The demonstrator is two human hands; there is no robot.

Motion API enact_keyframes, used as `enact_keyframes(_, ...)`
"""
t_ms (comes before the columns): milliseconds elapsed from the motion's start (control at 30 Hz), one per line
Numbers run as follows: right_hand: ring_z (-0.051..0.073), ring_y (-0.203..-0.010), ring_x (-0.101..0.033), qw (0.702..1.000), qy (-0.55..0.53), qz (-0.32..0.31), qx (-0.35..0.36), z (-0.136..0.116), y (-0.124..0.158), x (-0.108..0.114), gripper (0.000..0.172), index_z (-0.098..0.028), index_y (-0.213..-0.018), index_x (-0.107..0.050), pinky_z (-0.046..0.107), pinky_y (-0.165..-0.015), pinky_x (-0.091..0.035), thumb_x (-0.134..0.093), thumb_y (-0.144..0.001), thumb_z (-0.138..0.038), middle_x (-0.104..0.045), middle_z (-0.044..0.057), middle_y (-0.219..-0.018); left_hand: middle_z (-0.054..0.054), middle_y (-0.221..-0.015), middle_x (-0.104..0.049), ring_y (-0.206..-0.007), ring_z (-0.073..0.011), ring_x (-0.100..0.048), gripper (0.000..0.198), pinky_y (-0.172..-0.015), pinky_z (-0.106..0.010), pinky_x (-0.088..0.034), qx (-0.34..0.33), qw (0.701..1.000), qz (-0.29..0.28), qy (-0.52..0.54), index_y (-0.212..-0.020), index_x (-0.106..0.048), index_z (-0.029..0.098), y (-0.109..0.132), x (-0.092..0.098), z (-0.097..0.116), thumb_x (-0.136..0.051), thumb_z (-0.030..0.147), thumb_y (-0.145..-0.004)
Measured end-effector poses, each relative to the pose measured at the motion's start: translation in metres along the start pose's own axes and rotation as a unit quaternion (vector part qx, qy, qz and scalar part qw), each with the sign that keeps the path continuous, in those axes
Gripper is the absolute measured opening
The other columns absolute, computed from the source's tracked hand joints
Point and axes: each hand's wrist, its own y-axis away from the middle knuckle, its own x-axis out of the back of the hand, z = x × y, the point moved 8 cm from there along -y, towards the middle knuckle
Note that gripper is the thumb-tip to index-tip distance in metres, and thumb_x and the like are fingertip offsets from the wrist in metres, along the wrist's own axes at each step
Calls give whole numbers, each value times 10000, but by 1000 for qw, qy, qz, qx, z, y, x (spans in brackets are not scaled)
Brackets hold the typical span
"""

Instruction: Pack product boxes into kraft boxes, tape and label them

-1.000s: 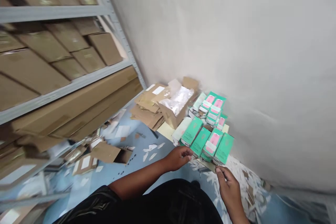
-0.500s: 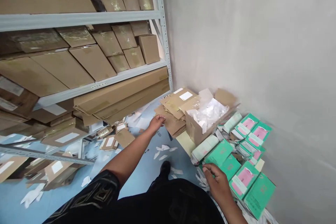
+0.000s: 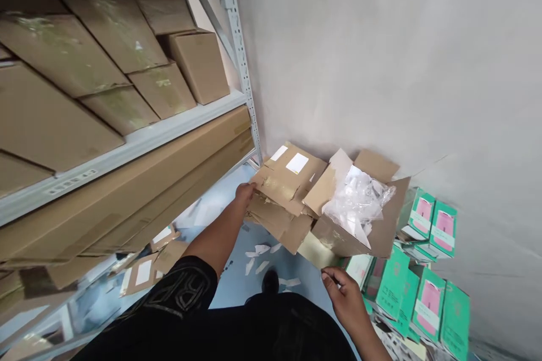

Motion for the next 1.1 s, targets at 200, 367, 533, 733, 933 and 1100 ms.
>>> enact_keyframes(200,265,-884,-719,998,29,31,-38,3,2,-9,430,-228,-917,-783,333,-819,-588,-615,-897,-623,-777,77,-934,-30,-737,-663,-667,-180,-648,268,-579,-241,-482,-54,996,-33,63,-928,-640,160,-6,2,10,-705,276,-695)
enact_keyframes(367,259,-902,-722,999,43,13,-11,-15,-5,-23,393,-239,-969,-777,338,-830,-579,-599,-924,-586,-776,73,-971,-37,-946,-682,-788,-176,-673,360,-671,-274,-560,-112,982,-25,153,-1099,-546,195,5,19,40,-632,300,-765)
enact_keyframes(533,256,-907,-710,998,55,5,16,-30,-5,-23,388,-234,-938,-758,340,-834,-557,-575,-943,-576,-759,76,-934,-39,-1026,-678,-879,-176,-681,390,-793,-323,-589,-232,908,-46,345,-1063,-512,211,30,54,105,-712,347,-757)
enact_keyframes(733,236,-807,-681,999,40,2,29,-36,5,-26,368,-228,-851,-736,332,-761,-534,-568,-957,-537,-720,53,-828,-44,-1143,-687,-996,-165,-678,412,-901,-309,-569,-352,854,-32,383,-1093,-534,240,97,119,177,-776,404,-803)
enact_keyframes(933,258,-884,-687,999,-2,40,6,-36,23,-6,350,-234,-895,-747,362,-825,-544,-603,-936,-550,-744,72,-911,-57,-1168,-695,-1089,-198,-672,463,-1004,-355,-542,-406,819,-99,392,-1150,-590,232,188,111,222,-793,493,-827)
enact_keyframes(1100,310,-1077,-707,960,-195,192,-57,-18,60,50,527,-235,-1217,-669,444,-922,-577,-646,-884,-642,-729,139,-1235,-63,-1116,-704,-1024,-206,-689,471,-976,-372,-564,-378,822,-217,366,-1192,-596,217,273,42,215,-757,511,-861)
